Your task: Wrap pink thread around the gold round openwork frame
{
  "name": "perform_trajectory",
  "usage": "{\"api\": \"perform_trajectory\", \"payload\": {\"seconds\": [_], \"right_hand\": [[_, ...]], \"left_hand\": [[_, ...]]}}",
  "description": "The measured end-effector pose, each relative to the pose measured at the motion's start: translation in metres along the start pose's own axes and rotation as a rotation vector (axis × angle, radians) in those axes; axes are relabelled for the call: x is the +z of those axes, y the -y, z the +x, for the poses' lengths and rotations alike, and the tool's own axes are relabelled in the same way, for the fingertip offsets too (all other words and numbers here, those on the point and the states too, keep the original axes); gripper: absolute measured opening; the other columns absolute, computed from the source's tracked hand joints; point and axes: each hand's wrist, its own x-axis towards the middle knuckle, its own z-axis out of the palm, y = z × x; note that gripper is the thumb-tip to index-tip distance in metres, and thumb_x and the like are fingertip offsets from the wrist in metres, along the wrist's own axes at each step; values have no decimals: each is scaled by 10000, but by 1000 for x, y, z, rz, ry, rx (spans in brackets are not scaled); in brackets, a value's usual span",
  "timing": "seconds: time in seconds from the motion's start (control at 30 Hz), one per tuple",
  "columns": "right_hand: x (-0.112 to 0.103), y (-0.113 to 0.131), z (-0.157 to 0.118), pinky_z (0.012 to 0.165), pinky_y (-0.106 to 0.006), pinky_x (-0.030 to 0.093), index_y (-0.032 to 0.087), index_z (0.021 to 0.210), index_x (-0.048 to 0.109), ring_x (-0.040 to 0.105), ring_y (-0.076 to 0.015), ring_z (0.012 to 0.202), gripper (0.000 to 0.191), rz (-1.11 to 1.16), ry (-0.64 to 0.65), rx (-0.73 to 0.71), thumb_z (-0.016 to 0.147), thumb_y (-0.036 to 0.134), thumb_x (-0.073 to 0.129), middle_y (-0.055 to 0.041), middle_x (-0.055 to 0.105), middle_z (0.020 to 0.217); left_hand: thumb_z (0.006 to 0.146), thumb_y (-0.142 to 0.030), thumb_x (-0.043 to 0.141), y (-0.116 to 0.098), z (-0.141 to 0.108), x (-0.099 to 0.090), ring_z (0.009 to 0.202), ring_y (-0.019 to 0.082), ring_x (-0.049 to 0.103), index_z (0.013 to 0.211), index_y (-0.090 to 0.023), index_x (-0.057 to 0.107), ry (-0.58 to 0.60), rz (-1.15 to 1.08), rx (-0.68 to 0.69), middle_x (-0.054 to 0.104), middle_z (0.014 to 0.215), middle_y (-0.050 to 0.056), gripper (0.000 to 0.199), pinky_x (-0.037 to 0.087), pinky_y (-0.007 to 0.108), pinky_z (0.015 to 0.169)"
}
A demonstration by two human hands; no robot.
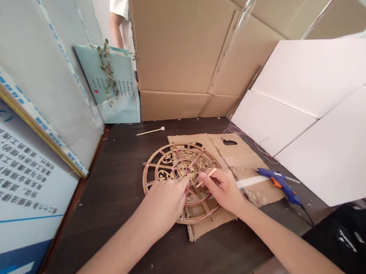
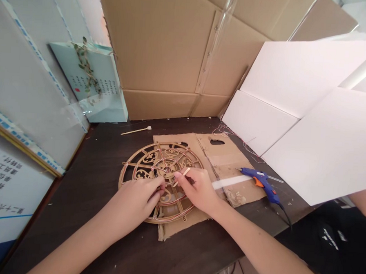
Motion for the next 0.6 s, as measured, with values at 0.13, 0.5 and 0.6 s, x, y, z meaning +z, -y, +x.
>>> {"api": "perform_trajectory", "payload": {"seconds": [0.13,0.5,0.6], "right_hand": [[0,1,1,629,-238,429,144,728,646,556,-114,637,537,-10,-2,6,1101,482,461,-49,630,710],[-2,4,1,634,-239,430,145,696,615,568,-115,638,555,-15,7,6,1101,489,457,-51,640,712],[-2,3,1,636,-241,429,143,710,629,582,-119,646,556,-6,20,3,1103,497,456,-51,646,715]], "left_hand": [[1029,-103,479,0,0,0,897,320,715,1077,-201,629,-1,2,-2,713,945,41,185,562,478,800],[1025,-105,477,0,0,-2,909,321,716,1082,-203,633,9,4,-12,720,957,40,193,558,471,800],[1029,-113,477,-1,1,-3,916,325,716,1084,-203,635,14,9,-13,721,959,42,190,558,475,804]]}}
